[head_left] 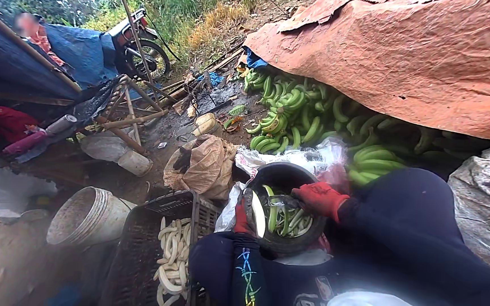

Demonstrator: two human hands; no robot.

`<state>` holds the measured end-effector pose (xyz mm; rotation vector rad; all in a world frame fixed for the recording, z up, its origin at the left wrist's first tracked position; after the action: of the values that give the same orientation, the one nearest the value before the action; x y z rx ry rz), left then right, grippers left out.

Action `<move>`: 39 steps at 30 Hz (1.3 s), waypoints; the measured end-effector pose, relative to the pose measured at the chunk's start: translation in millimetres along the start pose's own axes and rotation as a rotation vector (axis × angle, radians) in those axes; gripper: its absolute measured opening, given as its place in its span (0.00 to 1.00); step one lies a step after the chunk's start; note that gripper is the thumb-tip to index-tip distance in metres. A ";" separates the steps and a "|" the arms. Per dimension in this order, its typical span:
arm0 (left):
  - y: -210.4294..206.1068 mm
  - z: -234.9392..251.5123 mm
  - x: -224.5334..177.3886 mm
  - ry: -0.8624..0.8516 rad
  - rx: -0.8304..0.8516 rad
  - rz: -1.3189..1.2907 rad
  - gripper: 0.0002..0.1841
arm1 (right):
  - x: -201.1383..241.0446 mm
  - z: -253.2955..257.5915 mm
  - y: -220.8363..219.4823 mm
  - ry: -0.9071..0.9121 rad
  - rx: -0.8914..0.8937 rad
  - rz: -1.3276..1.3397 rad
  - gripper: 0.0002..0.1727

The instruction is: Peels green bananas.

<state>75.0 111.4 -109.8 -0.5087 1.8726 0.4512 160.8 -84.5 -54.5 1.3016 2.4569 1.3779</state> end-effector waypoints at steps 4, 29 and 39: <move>-3.2 9.5 9.5 -0.077 0.074 -0.193 0.22 | 4.6 -4.5 -6.3 0.118 -0.077 0.110 0.18; -21.8 -1.9 -9.6 -0.266 0.350 -0.050 0.23 | 2.5 29.4 32.0 0.077 -0.153 0.229 0.20; -11.6 -7.0 -25.9 -0.080 0.107 0.185 0.22 | -3.5 6.5 17.1 0.148 -0.132 0.102 0.18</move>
<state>84.1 101.4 -83.9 -0.2437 1.8623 0.4836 176.7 -78.1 -47.3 1.3593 2.3694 1.6872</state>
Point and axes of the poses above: each hand's wrist, its own z-axis towards the middle knuckle, its own y-axis out of the back of the hand, x = y × z, the point moved 10 cm from there along z, towards the middle knuckle, and after that the axes turned 7 degrees about x, right-handed, at the moved point
